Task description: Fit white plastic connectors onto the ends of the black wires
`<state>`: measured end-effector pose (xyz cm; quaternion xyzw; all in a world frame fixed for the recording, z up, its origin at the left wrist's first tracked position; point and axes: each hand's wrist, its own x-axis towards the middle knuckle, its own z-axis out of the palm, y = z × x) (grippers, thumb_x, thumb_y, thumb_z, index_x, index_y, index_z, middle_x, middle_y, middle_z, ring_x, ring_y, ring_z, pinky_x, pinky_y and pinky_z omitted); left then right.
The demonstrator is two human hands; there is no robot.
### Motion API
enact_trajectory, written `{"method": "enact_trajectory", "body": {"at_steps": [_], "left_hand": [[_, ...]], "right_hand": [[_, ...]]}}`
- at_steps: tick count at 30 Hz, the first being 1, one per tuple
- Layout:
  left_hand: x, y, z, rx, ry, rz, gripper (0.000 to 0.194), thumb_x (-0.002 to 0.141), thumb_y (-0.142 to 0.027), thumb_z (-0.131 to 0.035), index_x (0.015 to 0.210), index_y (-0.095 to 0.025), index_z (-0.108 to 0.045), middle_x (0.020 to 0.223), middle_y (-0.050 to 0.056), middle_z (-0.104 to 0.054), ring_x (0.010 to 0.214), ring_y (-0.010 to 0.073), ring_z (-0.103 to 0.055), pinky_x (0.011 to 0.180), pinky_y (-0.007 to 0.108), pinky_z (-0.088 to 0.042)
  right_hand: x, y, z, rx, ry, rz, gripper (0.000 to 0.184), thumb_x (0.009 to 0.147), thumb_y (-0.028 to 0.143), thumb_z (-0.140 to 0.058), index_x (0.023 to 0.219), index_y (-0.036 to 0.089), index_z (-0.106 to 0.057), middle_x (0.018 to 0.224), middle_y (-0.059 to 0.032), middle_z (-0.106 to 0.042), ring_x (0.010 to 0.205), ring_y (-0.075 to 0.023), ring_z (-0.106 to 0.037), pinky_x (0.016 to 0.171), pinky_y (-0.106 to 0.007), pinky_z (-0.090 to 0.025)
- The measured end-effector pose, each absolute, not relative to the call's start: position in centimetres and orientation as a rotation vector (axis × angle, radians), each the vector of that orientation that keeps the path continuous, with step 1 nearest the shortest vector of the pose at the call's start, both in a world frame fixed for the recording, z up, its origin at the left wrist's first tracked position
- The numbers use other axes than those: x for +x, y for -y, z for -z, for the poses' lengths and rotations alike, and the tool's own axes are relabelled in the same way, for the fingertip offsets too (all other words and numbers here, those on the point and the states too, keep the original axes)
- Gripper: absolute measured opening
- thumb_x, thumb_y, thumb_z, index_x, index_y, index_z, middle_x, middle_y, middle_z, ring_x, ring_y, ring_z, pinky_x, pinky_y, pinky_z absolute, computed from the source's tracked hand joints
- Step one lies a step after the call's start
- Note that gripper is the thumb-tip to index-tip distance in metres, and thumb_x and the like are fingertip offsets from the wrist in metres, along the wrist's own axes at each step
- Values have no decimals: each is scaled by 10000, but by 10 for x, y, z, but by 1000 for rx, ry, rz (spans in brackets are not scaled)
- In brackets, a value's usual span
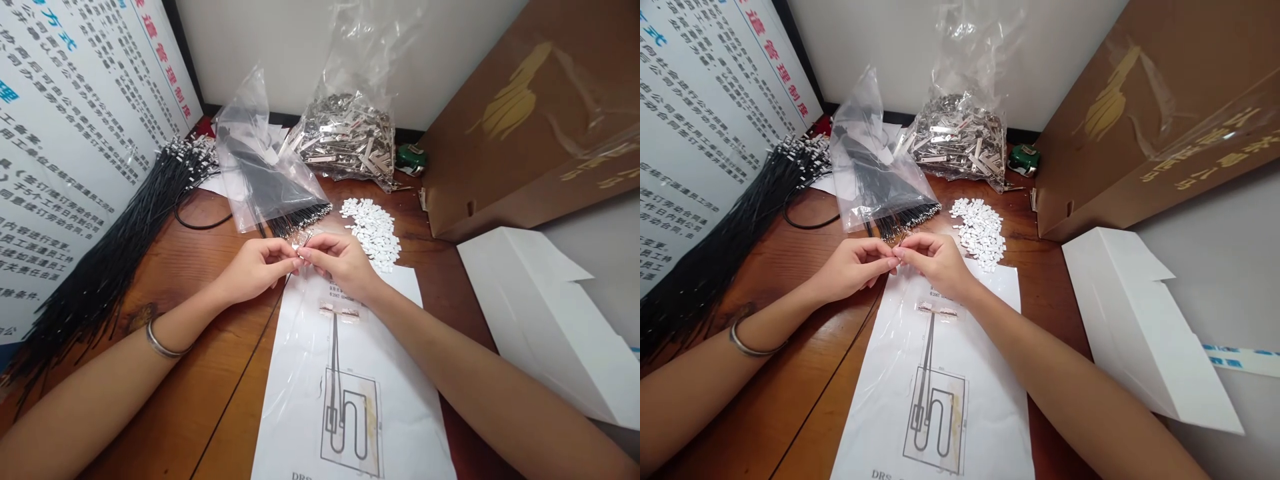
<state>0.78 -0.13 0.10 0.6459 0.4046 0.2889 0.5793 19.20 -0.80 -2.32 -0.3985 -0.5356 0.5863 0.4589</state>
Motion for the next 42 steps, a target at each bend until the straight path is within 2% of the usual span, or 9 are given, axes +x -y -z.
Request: {"method": "enact_trajectory", "body": {"at_steps": [7, 17, 24, 32, 42], "left_hand": [[5, -1, -1, 1574, -927, -637, 179, 836, -259, -671, 721, -126, -640, 559, -47, -559, 433, 34, -446, 418, 166, -330], [5, -1, -1, 1579, -945, -606, 194, 808, -292, -683, 715, -133, -620, 587, -32, -579, 465, 50, -461, 447, 179, -359], [6, -1, -2, 1558, -949, -650, 207, 851, -325, -643, 793, -126, -653, 710, 9, -677, 452, 41, -467, 447, 184, -363], [5, -2, 0, 1539, -925, -657, 206, 838, -317, -667, 773, -123, -647, 690, 14, -677, 458, 44, -471, 447, 180, -366], [4, -3, 2, 1482, -944, -712, 300, 812, -419, -700, 801, -121, -664, 706, 24, -697, 451, 41, -449, 431, 180, -341]], "right_hand": [[190, 7, 24, -1006, 1091, -1466, 318, 648, 464, -858, 713, 195, -701, 594, 34, -628, 405, -41, -404, 379, -240, -241], [191, 6, 23, -992, 1070, -1468, 303, 631, 461, -862, 728, 207, -728, 580, 40, -628, 401, -45, -402, 388, -244, -244], [191, 9, 23, -973, 1225, -1454, 191, 713, 384, -819, 742, 208, -751, 605, 27, -624, 473, -56, -426, 430, -241, -294], [191, 9, 25, -1005, 1165, -1440, 197, 716, 390, -816, 762, 206, -760, 600, 27, -622, 449, -50, -417, 413, -244, -280], [188, 14, 23, -1038, 1324, -1255, 69, 754, 309, -774, 783, 260, -814, 660, -7, -681, 516, -89, -462, 430, -254, -311]]}}
